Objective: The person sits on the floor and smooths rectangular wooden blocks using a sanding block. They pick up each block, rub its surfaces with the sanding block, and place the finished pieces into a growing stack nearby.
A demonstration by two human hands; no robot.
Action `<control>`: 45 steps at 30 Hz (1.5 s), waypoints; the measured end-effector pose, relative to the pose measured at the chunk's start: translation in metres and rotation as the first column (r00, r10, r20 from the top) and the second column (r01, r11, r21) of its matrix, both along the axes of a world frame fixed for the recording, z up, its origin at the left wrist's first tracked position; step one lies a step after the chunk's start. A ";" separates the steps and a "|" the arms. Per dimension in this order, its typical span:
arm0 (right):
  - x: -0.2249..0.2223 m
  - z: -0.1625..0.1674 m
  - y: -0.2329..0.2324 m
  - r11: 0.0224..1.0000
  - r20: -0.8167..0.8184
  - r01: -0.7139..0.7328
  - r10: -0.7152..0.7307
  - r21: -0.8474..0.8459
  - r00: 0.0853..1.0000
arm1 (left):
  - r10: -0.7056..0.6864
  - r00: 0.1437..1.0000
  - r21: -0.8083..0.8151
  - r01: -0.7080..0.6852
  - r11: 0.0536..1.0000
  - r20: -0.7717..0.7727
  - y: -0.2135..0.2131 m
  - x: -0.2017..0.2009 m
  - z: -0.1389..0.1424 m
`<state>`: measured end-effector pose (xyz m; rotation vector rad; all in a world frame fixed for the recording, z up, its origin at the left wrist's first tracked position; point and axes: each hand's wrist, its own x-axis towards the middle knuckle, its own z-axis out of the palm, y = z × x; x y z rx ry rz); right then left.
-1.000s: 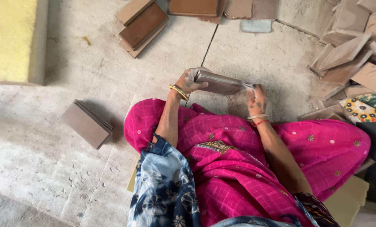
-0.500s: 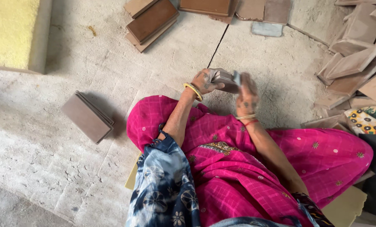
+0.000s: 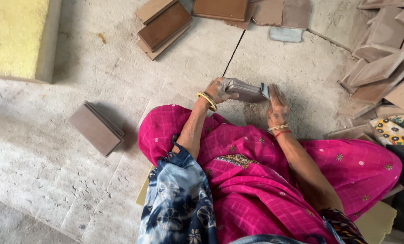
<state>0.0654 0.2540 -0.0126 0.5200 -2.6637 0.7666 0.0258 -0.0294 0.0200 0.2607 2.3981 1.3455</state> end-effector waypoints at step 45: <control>-0.021 0.002 -0.063 0.978 -0.123 -0.098 0.122 0.185 0.985 | 0.088 0.996 0.276 -0.083 0.958 -0.004 -0.007 -0.014 -0.028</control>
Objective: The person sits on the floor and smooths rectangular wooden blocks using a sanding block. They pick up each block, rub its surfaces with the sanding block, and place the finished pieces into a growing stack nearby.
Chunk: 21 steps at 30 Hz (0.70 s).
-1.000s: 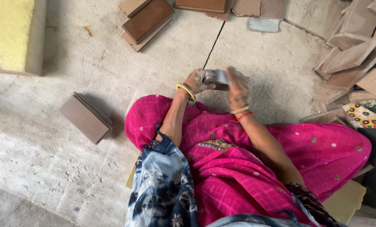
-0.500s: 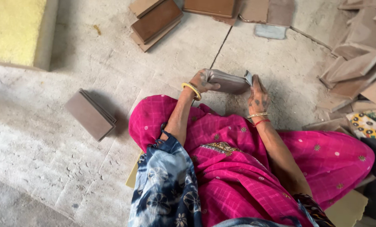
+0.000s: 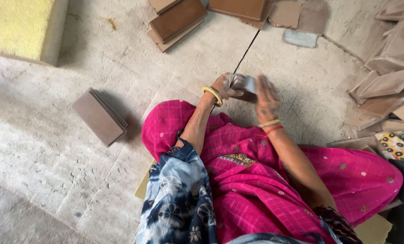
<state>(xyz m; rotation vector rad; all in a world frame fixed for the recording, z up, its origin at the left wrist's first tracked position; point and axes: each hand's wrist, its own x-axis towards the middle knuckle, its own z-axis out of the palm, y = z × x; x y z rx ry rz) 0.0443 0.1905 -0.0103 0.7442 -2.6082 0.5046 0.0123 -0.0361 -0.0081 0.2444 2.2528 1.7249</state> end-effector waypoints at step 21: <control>0.002 0.035 0.013 0.961 -0.023 0.070 -0.079 -0.266 0.997 | 0.019 1.000 -0.008 -0.019 1.000 -0.007 0.011 -0.013 0.003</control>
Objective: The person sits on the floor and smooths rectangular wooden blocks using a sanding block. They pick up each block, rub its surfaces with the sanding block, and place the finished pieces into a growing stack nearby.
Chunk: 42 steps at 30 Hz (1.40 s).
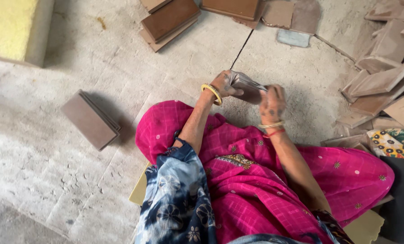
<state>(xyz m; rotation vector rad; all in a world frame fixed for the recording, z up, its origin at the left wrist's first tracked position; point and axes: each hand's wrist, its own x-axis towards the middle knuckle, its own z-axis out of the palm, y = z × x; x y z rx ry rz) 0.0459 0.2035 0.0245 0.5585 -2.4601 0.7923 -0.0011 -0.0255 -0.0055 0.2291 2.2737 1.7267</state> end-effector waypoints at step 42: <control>-0.009 -0.033 0.051 0.999 -0.089 0.030 -0.027 0.036 0.996 | 0.024 1.000 -0.067 -0.023 0.997 0.009 -0.012 -0.002 0.012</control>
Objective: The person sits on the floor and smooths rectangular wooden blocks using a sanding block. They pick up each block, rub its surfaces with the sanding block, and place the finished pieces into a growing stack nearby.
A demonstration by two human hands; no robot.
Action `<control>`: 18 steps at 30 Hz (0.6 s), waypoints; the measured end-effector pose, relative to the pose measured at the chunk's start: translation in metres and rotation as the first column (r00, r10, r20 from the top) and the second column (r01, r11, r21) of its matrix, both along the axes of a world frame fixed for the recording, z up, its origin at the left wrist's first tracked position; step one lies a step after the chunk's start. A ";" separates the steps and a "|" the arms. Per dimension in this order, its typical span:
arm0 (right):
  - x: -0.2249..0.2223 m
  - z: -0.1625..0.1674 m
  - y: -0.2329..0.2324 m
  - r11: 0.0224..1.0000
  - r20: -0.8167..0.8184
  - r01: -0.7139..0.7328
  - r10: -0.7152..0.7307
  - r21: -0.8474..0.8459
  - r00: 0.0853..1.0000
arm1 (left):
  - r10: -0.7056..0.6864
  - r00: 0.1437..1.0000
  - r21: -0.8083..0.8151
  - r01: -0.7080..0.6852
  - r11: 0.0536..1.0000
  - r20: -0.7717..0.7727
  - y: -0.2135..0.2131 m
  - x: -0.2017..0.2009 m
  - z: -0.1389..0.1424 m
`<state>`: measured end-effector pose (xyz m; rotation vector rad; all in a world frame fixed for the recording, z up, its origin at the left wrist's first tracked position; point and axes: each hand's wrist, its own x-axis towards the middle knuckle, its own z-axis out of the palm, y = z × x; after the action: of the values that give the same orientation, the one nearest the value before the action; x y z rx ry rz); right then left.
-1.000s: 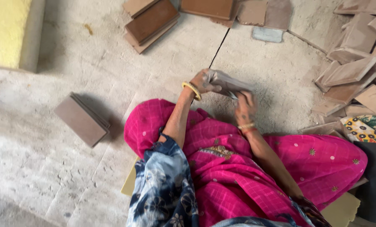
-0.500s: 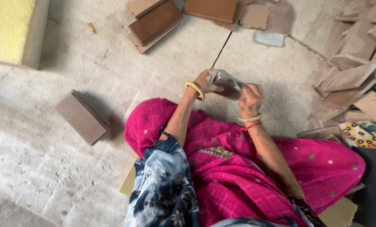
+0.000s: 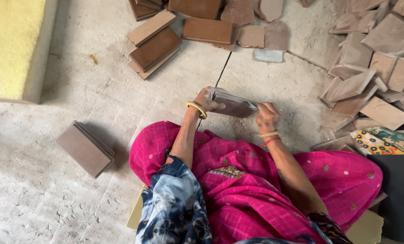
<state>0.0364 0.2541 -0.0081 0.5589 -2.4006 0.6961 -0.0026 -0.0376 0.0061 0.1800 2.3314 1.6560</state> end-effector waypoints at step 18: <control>0.031 -0.011 -0.001 0.940 0.218 0.000 0.079 -0.342 0.973 | -0.328 0.943 -0.702 0.193 0.686 -0.061 0.078 0.012 -0.019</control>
<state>0.0675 0.2534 -0.0192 0.3989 -2.4006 1.2231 0.0091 0.0406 -0.0131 0.4949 2.7230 0.5709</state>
